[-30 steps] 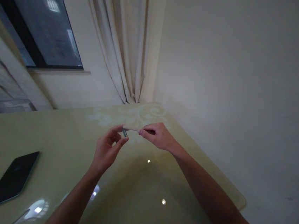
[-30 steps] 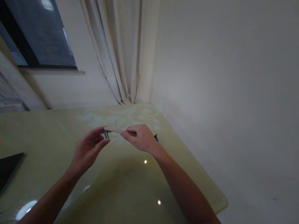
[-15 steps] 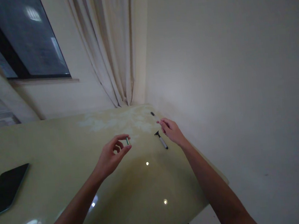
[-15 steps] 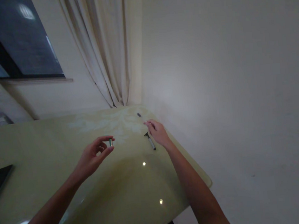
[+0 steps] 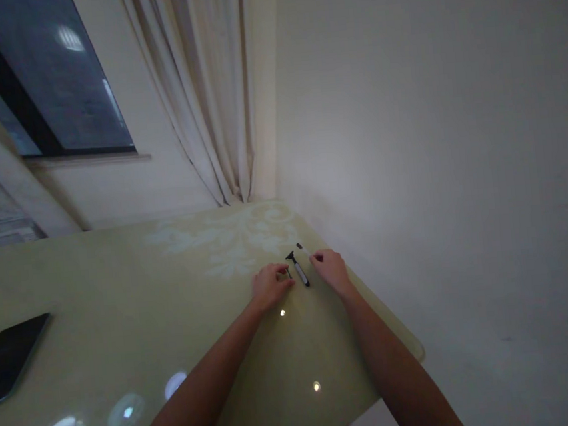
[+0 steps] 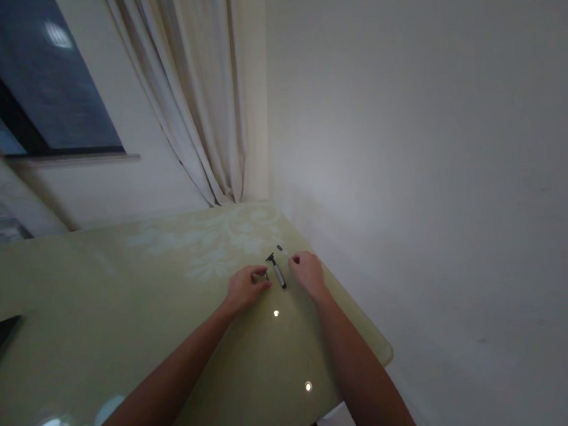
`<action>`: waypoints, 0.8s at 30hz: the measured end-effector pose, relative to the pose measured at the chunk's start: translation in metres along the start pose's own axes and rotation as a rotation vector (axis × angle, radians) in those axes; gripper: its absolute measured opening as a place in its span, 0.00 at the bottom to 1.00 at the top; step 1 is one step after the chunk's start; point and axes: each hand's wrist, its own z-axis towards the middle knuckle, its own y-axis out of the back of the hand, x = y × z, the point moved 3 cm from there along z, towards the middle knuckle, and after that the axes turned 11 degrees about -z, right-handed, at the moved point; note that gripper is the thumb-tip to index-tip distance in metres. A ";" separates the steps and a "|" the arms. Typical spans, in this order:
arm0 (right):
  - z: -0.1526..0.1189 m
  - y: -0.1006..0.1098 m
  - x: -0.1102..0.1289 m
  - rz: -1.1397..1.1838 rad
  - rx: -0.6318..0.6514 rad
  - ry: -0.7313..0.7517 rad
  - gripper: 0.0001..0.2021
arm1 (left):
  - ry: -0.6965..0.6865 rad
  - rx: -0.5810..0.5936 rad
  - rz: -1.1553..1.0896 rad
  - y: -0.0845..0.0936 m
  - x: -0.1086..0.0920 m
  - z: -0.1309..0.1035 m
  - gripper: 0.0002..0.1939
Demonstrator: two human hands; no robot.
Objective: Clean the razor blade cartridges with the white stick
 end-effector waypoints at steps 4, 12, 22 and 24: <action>0.000 -0.005 -0.002 -0.068 0.011 -0.027 0.11 | 0.068 -0.034 0.088 -0.005 -0.004 0.010 0.23; 0.001 -0.010 0.000 -0.104 0.012 -0.026 0.07 | 0.121 -0.007 0.133 -0.003 -0.003 0.015 0.25; -0.010 -0.010 0.015 -0.151 -0.010 0.026 0.16 | 0.087 0.006 0.125 -0.001 0.001 0.012 0.23; -0.011 -0.012 0.018 -0.162 -0.001 0.048 0.16 | 0.092 -0.002 0.130 -0.002 0.000 0.013 0.22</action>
